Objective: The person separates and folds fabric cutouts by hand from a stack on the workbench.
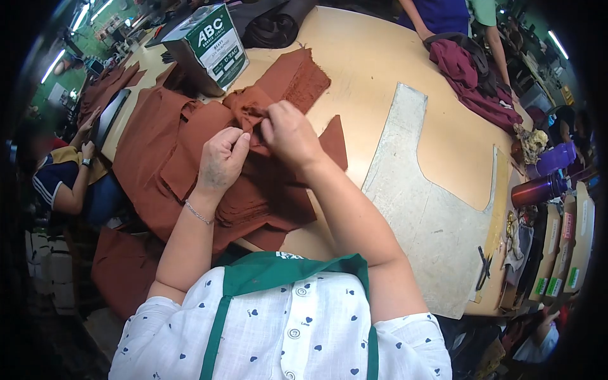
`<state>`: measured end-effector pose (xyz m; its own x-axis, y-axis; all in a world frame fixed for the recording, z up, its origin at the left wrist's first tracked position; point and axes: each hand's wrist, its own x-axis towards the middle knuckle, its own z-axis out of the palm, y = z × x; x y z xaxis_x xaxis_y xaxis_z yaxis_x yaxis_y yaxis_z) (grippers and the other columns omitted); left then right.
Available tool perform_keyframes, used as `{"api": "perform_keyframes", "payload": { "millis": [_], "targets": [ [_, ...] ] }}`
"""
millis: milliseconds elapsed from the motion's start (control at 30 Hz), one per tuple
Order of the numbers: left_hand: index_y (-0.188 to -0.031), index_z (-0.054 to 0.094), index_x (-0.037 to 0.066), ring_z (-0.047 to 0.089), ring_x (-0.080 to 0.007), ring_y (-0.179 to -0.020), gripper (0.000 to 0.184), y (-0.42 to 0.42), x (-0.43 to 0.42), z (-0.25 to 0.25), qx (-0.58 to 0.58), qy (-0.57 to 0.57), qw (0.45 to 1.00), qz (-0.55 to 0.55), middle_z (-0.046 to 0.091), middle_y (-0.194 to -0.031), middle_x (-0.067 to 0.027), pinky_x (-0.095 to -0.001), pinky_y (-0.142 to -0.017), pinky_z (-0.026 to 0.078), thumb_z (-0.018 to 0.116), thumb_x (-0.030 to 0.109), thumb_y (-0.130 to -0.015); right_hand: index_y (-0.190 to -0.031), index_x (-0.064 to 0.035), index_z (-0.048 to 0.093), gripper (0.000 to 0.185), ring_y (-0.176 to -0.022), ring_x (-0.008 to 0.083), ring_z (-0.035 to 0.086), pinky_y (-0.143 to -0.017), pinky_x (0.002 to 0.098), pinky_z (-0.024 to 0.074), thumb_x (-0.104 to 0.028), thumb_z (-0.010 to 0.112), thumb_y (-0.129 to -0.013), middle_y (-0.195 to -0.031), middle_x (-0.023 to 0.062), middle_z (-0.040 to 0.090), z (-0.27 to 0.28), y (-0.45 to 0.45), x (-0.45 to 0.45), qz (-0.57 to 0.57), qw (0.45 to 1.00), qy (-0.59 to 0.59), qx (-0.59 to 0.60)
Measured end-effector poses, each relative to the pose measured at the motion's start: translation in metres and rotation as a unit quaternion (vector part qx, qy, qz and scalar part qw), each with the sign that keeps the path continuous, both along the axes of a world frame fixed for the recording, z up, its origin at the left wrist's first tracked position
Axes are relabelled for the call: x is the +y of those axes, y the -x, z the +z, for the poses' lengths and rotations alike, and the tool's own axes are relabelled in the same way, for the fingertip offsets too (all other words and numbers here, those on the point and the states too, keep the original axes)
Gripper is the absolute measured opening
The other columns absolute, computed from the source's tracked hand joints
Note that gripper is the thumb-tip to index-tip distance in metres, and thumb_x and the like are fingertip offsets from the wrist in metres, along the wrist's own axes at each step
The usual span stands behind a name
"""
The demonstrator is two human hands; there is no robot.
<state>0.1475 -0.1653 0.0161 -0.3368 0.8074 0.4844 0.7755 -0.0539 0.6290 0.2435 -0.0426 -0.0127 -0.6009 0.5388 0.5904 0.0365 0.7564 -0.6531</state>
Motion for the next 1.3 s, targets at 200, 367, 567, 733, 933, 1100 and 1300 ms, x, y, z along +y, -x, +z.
{"api": "perform_keyframes", "payload": {
  "millis": [200,367,567,733,933,1100,1300],
  "targets": [
    [-0.062,0.038,0.004,0.033,-0.0039,-0.057,0.026,0.032,-0.061,0.027,-0.141,-0.088,0.986,0.008,0.034,-0.062,0.0041,-0.0199,-0.049,0.028,0.049,0.007,-0.085,-0.077,0.0005,0.060,0.020,-0.067,0.0313,0.057,-0.066,0.0367,0.0460,-0.020,0.056,-0.079,-0.070,0.0159,0.059,-0.012,-0.014,0.074,-0.172,0.973,0.152,-0.031],
    [-0.062,0.045,0.006,0.040,-0.0019,-0.051,0.023,0.078,-0.115,-0.008,-0.246,0.141,0.944,0.168,0.044,-0.058,0.0055,-0.0171,-0.048,0.033,0.053,0.012,-0.083,-0.077,-0.0006,0.060,0.024,-0.058,0.0075,0.049,-0.054,0.0225,0.0396,-0.022,0.053,-0.086,-0.066,0.0005,0.057,-0.029,-0.010,0.080,0.029,0.900,0.420,0.110],
    [-0.067,0.052,0.005,0.046,-0.0035,-0.057,0.012,0.050,-0.088,-0.006,-0.343,-0.009,0.923,0.172,0.050,-0.065,0.0022,-0.0163,-0.051,0.037,0.050,0.006,-0.079,-0.079,-0.0022,0.059,0.022,-0.059,0.0039,0.045,-0.055,0.0194,0.0367,-0.021,0.052,-0.087,-0.067,-0.0035,0.053,-0.019,-0.008,0.064,0.085,0.863,0.481,0.132],
    [-0.074,0.054,0.007,0.050,-0.0040,-0.059,0.009,0.043,-0.075,-0.004,-0.400,-0.010,0.903,0.155,0.052,-0.068,0.0014,-0.0162,-0.051,0.038,0.047,0.003,-0.078,-0.081,-0.0008,0.059,0.023,-0.059,0.0028,0.043,-0.053,0.0182,0.0352,-0.021,0.052,-0.088,-0.069,-0.0031,0.054,-0.019,-0.016,0.053,0.083,0.871,0.474,0.095],
    [-0.078,0.048,0.005,0.049,-0.0048,-0.058,0.015,0.046,-0.062,-0.007,-0.271,0.030,0.933,0.237,0.053,-0.071,-0.0007,-0.0180,-0.052,0.040,0.060,0.012,-0.080,-0.084,-0.0011,0.060,0.022,-0.058,0.0032,0.044,-0.052,0.0190,0.0357,-0.022,0.052,-0.088,-0.068,-0.0029,0.054,-0.015,-0.014,0.043,0.081,0.885,0.453,0.070],
    [-0.090,0.044,0.002,0.049,-0.0060,-0.064,0.025,0.047,-0.049,-0.011,-0.368,-0.113,0.914,0.131,0.052,-0.074,-0.0015,-0.0180,-0.058,0.040,0.065,0.002,-0.076,-0.087,0.0003,0.059,0.021,-0.060,0.0062,0.048,-0.053,0.0235,0.0400,-0.020,0.052,-0.088,-0.067,-0.0003,0.055,-0.011,-0.014,0.033,0.056,0.928,0.368,0.021],
    [-0.107,0.041,-0.003,0.052,-0.0074,-0.069,0.038,0.033,-0.020,0.004,-0.415,-0.144,0.894,0.091,0.055,-0.078,-0.0026,-0.0186,-0.063,0.044,0.063,0.000,-0.077,-0.093,-0.0087,0.060,0.016,-0.071,0.0262,0.057,-0.066,0.0313,0.0455,-0.002,0.052,-0.081,-0.081,0.0124,0.057,0.019,-0.005,-0.003,0.006,0.981,0.134,0.142]
  ]
}}
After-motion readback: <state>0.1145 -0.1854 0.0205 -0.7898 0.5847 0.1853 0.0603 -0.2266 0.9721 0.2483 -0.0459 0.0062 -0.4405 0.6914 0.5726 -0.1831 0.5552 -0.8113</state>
